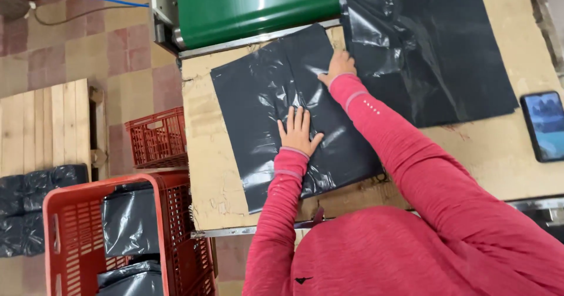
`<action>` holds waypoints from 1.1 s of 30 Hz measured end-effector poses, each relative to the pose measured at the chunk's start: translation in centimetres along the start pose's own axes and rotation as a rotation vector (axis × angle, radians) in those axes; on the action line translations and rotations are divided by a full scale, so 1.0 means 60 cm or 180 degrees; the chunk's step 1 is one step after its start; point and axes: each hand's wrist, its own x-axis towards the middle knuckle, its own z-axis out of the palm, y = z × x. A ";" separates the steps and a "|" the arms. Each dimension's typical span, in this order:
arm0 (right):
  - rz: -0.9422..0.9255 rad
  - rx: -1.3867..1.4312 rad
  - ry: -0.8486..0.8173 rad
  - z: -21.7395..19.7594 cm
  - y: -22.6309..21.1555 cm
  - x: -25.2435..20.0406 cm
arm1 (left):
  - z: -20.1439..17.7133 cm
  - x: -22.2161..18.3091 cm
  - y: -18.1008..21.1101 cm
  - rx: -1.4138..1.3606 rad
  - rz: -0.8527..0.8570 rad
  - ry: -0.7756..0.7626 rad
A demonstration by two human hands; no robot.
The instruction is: Folding black plastic bags and placing them into a red crate.
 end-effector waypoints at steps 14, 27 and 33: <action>-0.1701 0.2696 0.0411 -0.113 -0.028 -0.095 | 0.008 0.040 -0.197 -0.5599 -0.3337 -0.0061; -0.2829 0.0601 0.1055 0.066 0.278 -0.404 | 0.035 -0.170 -0.443 -0.6387 -0.3009 -0.0204; -0.2852 0.0087 0.1030 0.079 0.283 -0.469 | -0.066 -0.300 -0.324 -0.3043 -0.2210 0.0759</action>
